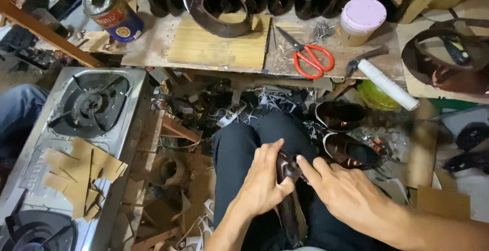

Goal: The person uses a hammer and a small metal tool to tap and shape the heel area of a high-heeled shoe. They repeatedly reposition the shoe and tap along the heel edge, then place a cardboard insert into the shoe's heel cavity.

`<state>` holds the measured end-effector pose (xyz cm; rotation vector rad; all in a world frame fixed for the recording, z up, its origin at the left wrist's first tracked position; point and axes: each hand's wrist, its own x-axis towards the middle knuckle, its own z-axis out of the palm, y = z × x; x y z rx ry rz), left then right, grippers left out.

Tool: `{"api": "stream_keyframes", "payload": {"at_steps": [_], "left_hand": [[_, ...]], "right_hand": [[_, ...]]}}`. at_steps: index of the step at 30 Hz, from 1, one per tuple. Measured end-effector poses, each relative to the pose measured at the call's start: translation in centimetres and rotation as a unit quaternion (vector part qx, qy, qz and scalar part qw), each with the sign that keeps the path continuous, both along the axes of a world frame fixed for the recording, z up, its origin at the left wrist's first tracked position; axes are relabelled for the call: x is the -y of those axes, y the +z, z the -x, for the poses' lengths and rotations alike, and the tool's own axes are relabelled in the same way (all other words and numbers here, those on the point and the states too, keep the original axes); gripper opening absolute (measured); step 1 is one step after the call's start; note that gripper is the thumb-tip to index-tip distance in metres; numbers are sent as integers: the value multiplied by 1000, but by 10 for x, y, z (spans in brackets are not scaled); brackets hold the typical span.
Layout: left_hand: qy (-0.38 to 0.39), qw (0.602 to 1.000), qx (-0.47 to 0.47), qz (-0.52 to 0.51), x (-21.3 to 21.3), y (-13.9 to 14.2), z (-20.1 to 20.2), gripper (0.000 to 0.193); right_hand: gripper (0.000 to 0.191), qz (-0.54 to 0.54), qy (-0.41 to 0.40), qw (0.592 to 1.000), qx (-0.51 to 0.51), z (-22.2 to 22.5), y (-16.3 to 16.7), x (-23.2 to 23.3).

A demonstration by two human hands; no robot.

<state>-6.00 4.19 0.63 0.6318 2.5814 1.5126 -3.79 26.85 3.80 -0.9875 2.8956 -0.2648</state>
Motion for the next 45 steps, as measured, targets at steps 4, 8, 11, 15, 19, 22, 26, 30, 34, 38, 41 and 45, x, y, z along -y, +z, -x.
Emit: {"api": "stream_keyframes", "payload": {"at_steps": [4, 8, 11, 15, 19, 22, 26, 30, 34, 38, 41, 45], "left_hand": [[-75, 991, 59, -93, 10, -9, 6, 71], [-49, 992, 52, -99, 13, -16, 2, 50], [-44, 996, 12, -82, 13, -13, -5, 50], [-8, 999, -18, -35, 0, -3, -12, 53], [31, 997, -61, 20, -16, 5, -15, 59], [-11, 998, -55, 13, -7, 7, -10, 65], [-40, 995, 52, -72, 4, 7, -6, 51], [30, 999, 3, -32, -7, 4, -15, 43], [72, 996, -52, 9, -19, 4, -22, 44], [62, 995, -71, 10, -22, 12, -25, 45], [37, 999, -33, -6, -15, 18, -25, 46], [-16, 998, 49, -45, -1, 20, -18, 45]], "right_hand": [[68, 37, -66, 997, 17, -7, -32, 7], [63, 199, -133, 970, 32, -21, -59, 22], [59, 218, -172, 955, 101, -25, -53, 22], [41, 211, -115, 954, 181, -11, -13, 6], [70, 87, -57, 982, 159, -6, 8, -1], [68, -51, -160, 973, 156, -13, -10, 7], [61, 137, -149, 979, 42, -24, -45, 20], [63, 174, -182, 965, 69, -31, -44, 28], [58, 188, -190, 948, 171, -27, -12, 19], [69, 102, -158, 959, 214, -24, 6, 10], [68, 63, -170, 968, 175, -29, -4, 14], [61, 129, -178, 972, 87, -39, -33, 24]]}}
